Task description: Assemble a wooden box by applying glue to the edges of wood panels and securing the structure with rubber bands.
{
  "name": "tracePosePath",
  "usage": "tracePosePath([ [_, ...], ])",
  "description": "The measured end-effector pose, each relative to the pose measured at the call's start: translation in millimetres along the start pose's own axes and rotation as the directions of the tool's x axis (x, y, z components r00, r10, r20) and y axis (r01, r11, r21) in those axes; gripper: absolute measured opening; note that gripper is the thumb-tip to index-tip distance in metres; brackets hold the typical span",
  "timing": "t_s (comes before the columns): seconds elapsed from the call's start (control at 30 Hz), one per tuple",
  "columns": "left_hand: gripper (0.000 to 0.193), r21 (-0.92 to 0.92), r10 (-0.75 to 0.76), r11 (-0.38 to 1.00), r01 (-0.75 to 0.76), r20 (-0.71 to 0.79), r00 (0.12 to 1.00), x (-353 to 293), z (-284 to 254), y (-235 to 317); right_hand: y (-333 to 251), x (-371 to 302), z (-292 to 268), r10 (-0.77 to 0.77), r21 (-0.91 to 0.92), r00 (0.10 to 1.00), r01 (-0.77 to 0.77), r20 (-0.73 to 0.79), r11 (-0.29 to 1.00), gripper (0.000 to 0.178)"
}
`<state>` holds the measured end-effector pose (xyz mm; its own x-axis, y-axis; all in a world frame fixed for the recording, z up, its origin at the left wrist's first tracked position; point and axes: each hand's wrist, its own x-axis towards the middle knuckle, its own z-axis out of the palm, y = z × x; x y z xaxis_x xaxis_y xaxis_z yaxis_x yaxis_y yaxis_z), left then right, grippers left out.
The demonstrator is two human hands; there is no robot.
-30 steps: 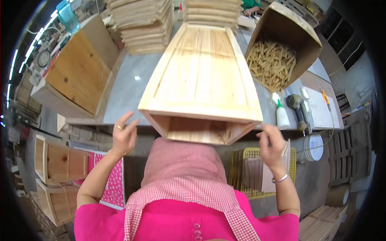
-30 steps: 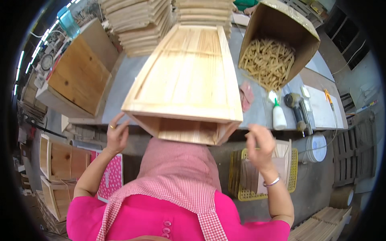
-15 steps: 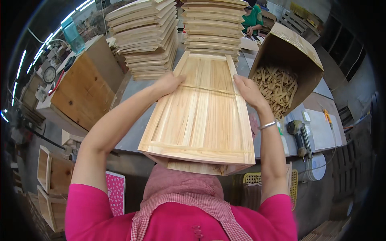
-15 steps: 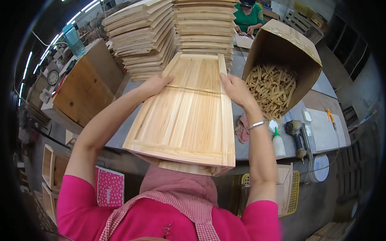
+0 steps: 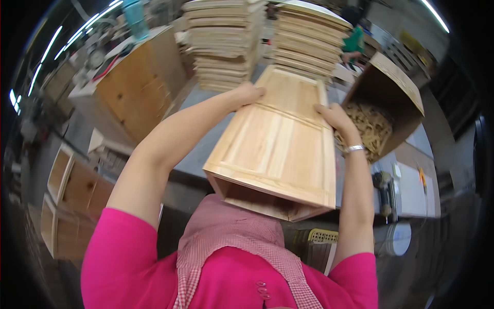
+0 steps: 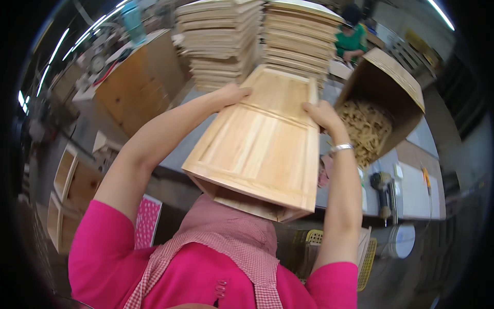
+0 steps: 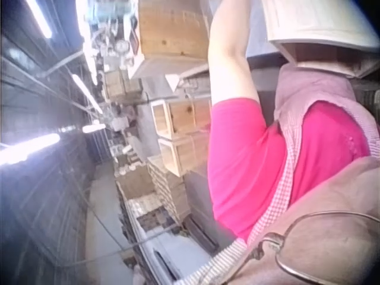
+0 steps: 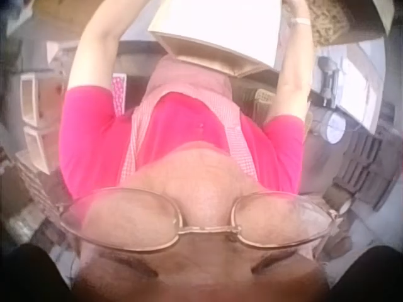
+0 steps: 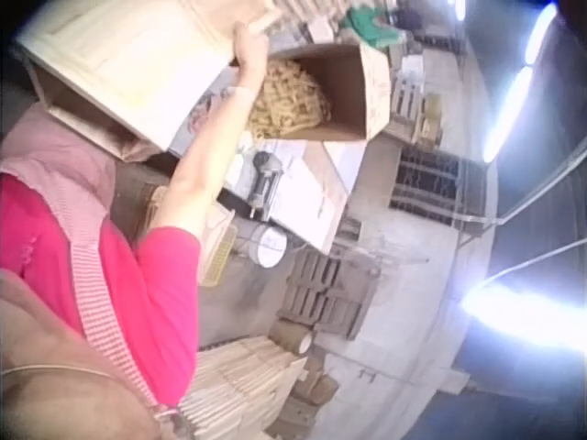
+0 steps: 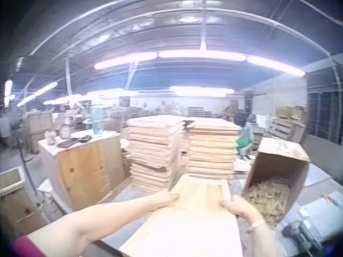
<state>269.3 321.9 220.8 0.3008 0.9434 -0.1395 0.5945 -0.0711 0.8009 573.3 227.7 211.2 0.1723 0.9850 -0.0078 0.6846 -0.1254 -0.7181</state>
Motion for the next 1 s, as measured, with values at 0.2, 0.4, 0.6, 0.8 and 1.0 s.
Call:
tracePosePath([
  [0.2, 0.056, 0.092, 0.368, 0.929, -0.358, -0.302, 0.879, -71, -45, 44, -54, -72, -44, -0.421, -0.117, 0.831, 0.408, -0.364, 0.906, 0.046],
  [0.4, 0.054, 0.246, 0.599, 0.739, -0.627, -0.665, 0.446, -133, -87, 69, -125, -117, -38, -0.509, -0.278, 0.537, 0.454, -0.672, 0.846, 0.043],
  [0.6, 0.044, 0.284, 0.542, 0.662, -0.694, -0.82, 0.182, -111, 17, -55, -25, -99, 83, -0.576, -0.283, 0.45, 0.564, -0.682, 0.775, 0.06],
  [0.8, 0.043, 0.209, 0.527, 0.679, -0.704, -0.806, 0.269, -111, 7, -61, -48, -104, 80, -0.486, -0.173, 0.573, 0.514, -0.66, 0.84, 0.064],
  [1.0, 0.034, 0.171, 0.548, 0.681, -0.712, -0.764, 0.341, -134, -27, -25, -48, -111, 65, -0.641, -0.375, 0.484, 0.538, -0.596, 0.755, 0.033],
])
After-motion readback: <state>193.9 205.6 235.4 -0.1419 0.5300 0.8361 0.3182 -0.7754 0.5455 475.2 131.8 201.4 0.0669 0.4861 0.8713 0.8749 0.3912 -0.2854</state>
